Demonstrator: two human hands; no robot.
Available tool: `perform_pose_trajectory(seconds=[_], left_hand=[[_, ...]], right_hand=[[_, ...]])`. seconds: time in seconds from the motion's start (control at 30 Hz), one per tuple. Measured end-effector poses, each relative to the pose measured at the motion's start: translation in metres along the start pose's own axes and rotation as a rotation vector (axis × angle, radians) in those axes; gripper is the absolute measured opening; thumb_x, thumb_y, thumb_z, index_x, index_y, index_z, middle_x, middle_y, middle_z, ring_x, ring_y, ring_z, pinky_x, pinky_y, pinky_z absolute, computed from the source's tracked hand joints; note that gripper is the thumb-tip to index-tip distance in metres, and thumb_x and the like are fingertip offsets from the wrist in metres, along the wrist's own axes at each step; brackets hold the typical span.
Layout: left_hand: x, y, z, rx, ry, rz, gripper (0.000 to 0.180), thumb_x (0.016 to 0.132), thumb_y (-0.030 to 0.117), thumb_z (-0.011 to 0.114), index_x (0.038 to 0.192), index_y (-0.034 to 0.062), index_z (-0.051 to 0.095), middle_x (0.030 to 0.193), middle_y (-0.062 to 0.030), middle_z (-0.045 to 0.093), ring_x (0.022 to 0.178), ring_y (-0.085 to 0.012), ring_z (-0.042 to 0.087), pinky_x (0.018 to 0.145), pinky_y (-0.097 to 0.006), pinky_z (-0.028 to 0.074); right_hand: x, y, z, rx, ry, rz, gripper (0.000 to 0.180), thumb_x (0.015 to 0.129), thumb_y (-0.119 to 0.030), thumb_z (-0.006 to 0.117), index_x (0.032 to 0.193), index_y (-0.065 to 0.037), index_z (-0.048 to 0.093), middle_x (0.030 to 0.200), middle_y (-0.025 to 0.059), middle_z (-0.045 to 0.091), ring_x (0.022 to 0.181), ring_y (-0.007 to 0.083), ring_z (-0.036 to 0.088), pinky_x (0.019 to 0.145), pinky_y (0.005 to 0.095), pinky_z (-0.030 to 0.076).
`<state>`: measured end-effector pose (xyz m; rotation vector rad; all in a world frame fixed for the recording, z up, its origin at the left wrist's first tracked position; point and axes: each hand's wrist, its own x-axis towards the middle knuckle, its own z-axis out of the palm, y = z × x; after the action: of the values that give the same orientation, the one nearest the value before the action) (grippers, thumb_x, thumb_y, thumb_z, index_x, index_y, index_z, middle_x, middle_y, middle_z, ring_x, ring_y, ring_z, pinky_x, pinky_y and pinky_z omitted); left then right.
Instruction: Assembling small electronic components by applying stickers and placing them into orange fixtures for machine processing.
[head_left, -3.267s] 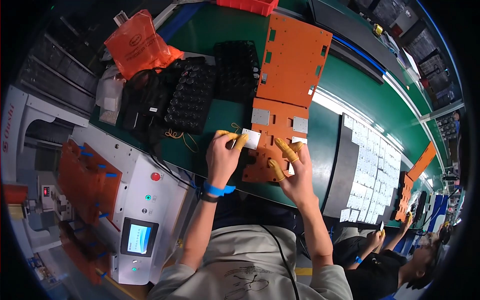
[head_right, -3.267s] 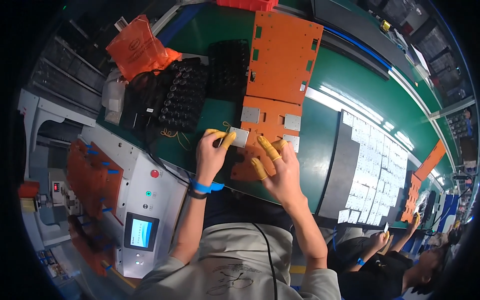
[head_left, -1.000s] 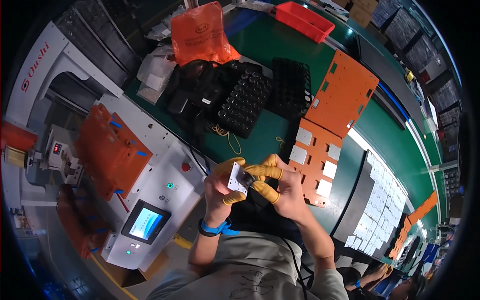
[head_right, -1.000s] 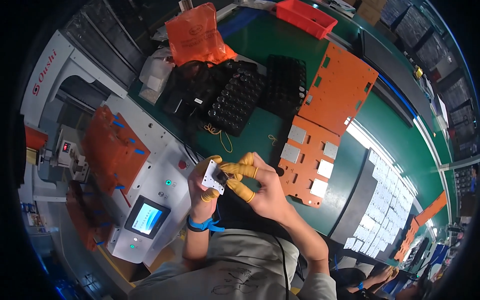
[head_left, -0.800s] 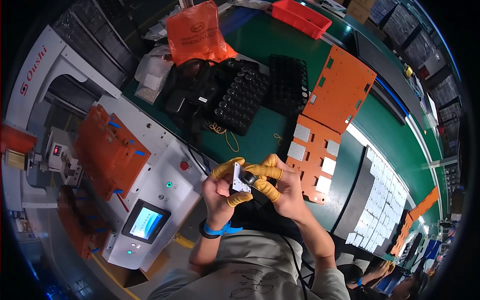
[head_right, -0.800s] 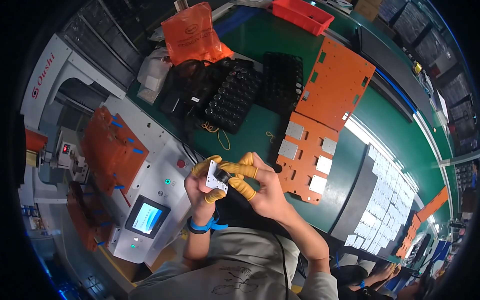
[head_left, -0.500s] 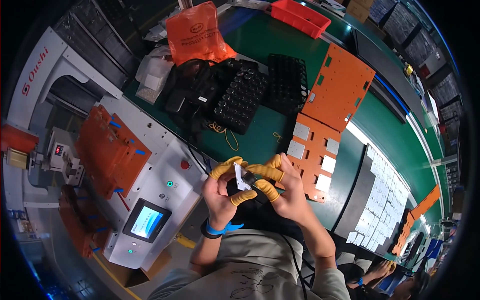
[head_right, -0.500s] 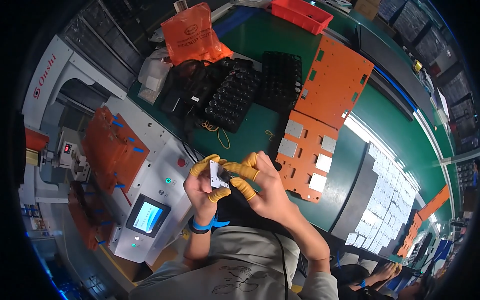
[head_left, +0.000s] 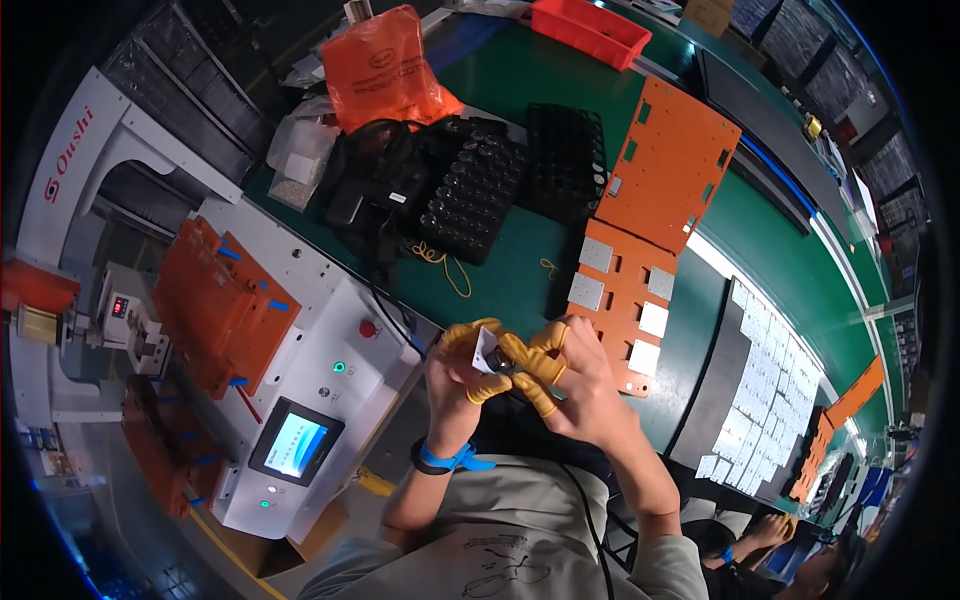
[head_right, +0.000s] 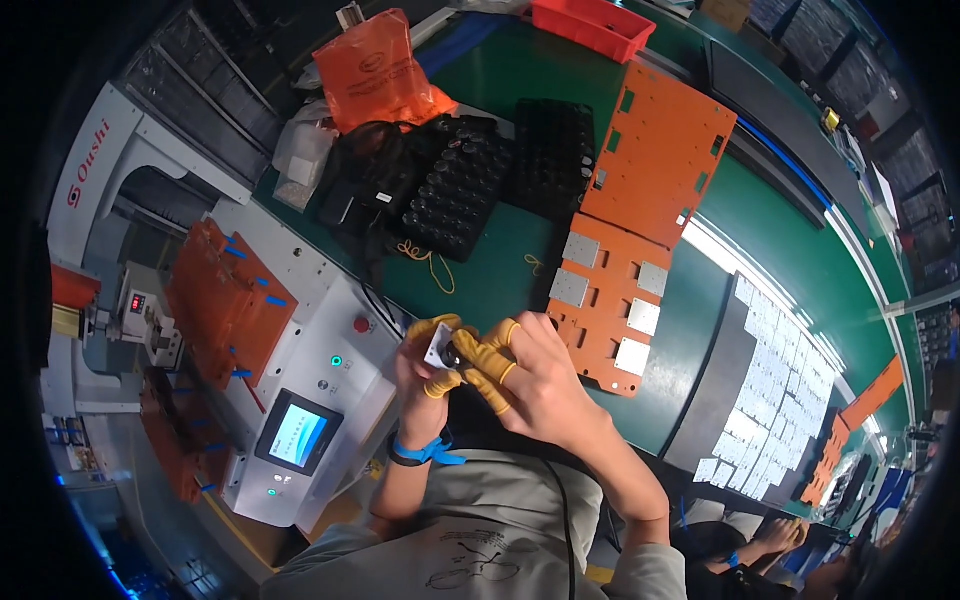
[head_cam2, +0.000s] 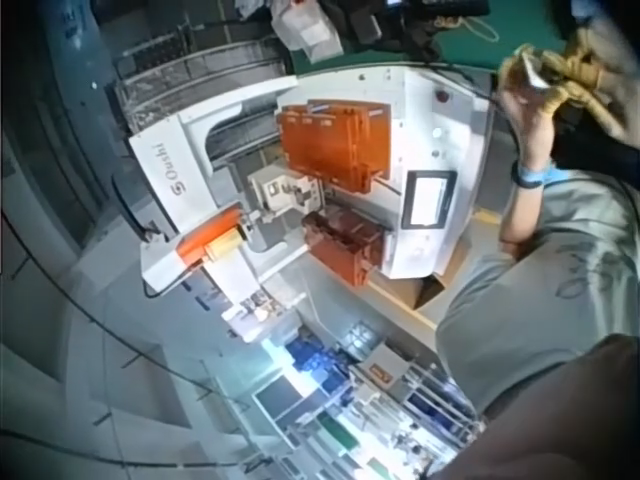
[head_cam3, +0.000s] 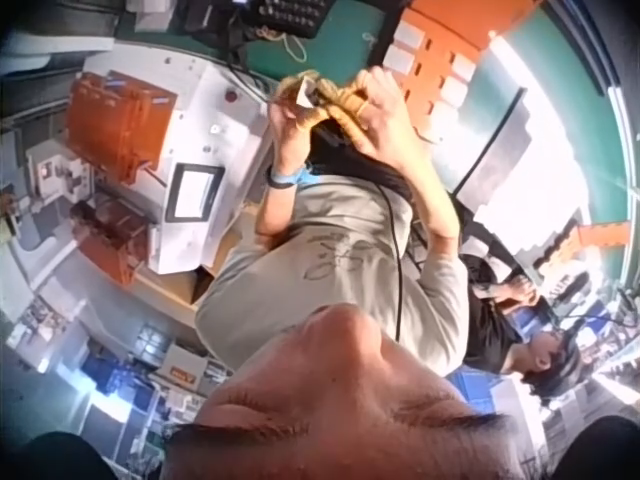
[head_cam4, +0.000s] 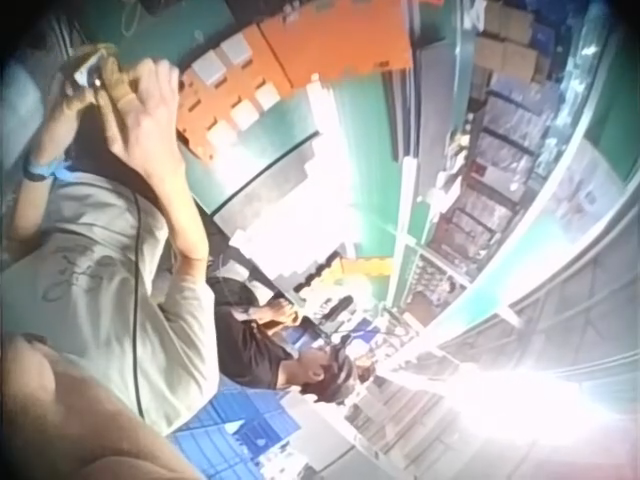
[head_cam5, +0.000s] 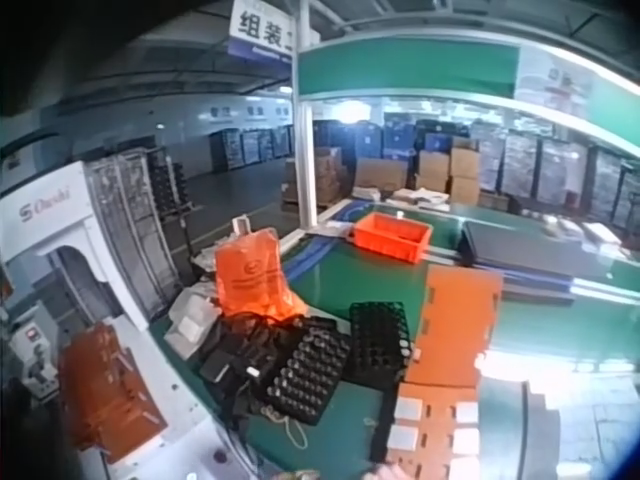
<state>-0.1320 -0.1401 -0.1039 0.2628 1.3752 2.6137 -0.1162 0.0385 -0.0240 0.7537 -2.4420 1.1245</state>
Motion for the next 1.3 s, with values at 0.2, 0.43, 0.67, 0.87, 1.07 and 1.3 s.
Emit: perform_pose_trajectory(seconds=[0.2, 0.43, 0.67, 0.87, 1.07, 1.3], left_hand=[[-0.001, -0.019, 0.017, -0.597, -0.184, -0.530, 0.071, 0.092, 0.057, 0.063, 0.139, 0.0059, 0.051, 0.140, -0.0083, 0.056, 0.128, -0.0218, 0.054, 0.109, -0.042, 0.044], [0.020, -0.016, 0.026, 0.781, -0.262, 0.224, 0.069, 0.075, 0.023, 0.088, 0.135, 0.0042, 0.058, 0.130, -0.0100, 0.060, 0.110, -0.0186, 0.060, 0.087, -0.028, 0.051], [0.016, -0.031, 0.035, 0.939, -0.160, 0.171, 0.036, 0.074, 0.009, 0.085, 0.109, 0.0059, 0.075, 0.096, -0.0038, 0.064, 0.057, -0.0095, 0.047, 0.050, -0.025, 0.038], [0.032, -0.032, 0.049, 0.921, -0.044, 0.018, 0.026, 0.078, 0.007, 0.083, 0.102, 0.0018, 0.075, 0.091, -0.0075, 0.061, 0.071, -0.0166, 0.058, 0.058, -0.028, 0.045], [0.068, -0.053, 0.016, 1.042, -0.187, -0.181, 0.027, 0.080, 0.020, 0.082, 0.089, -0.0037, 0.073, 0.082, -0.0128, 0.069, 0.067, -0.0252, 0.066, 0.060, -0.033, 0.048], [0.084, -0.074, 0.027, 1.046, -0.303, -0.333, 0.037, 0.081, 0.031, 0.081, 0.090, -0.0034, 0.075, 0.068, -0.0157, 0.068, 0.059, -0.0216, 0.065, 0.057, -0.033, 0.048]], right_hand=[[-0.019, 0.010, 0.009, -0.281, 0.183, 0.041, 0.052, 0.069, -0.015, 0.079, 0.120, -0.010, 0.071, 0.097, 0.0103, 0.055, 0.091, 0.0330, 0.048, 0.086, 0.0467, 0.040], [-0.058, 0.046, -0.004, -0.355, 0.154, 0.157, 0.049, 0.063, -0.008, 0.078, 0.112, -0.009, 0.072, 0.097, 0.0116, 0.054, 0.095, 0.0350, 0.051, 0.087, 0.0478, 0.043], [-0.069, 0.055, -0.013, -0.334, -0.016, 0.142, 0.041, 0.071, -0.011, 0.079, 0.111, -0.002, 0.072, 0.094, 0.0114, 0.052, 0.092, 0.0340, 0.052, 0.092, 0.0465, 0.047], [-0.067, 0.055, -0.028, -0.416, 0.036, 0.323, 0.036, 0.074, -0.008, 0.079, 0.109, -0.002, 0.072, 0.090, 0.0130, 0.052, 0.093, 0.0349, 0.053, 0.101, 0.0486, 0.045], [-0.091, 0.066, -0.045, -0.379, 0.242, 0.330, 0.030, 0.073, 0.001, 0.076, 0.103, 0.000, 0.070, 0.084, 0.0126, 0.056, 0.080, 0.0329, 0.056, 0.095, 0.0486, 0.050], [-0.109, 0.073, -0.045, -0.385, 0.270, 0.354, 0.034, 0.072, 0.002, 0.076, 0.105, -0.002, 0.070, 0.085, 0.0127, 0.057, 0.083, 0.0343, 0.056, 0.089, 0.0469, 0.050]])
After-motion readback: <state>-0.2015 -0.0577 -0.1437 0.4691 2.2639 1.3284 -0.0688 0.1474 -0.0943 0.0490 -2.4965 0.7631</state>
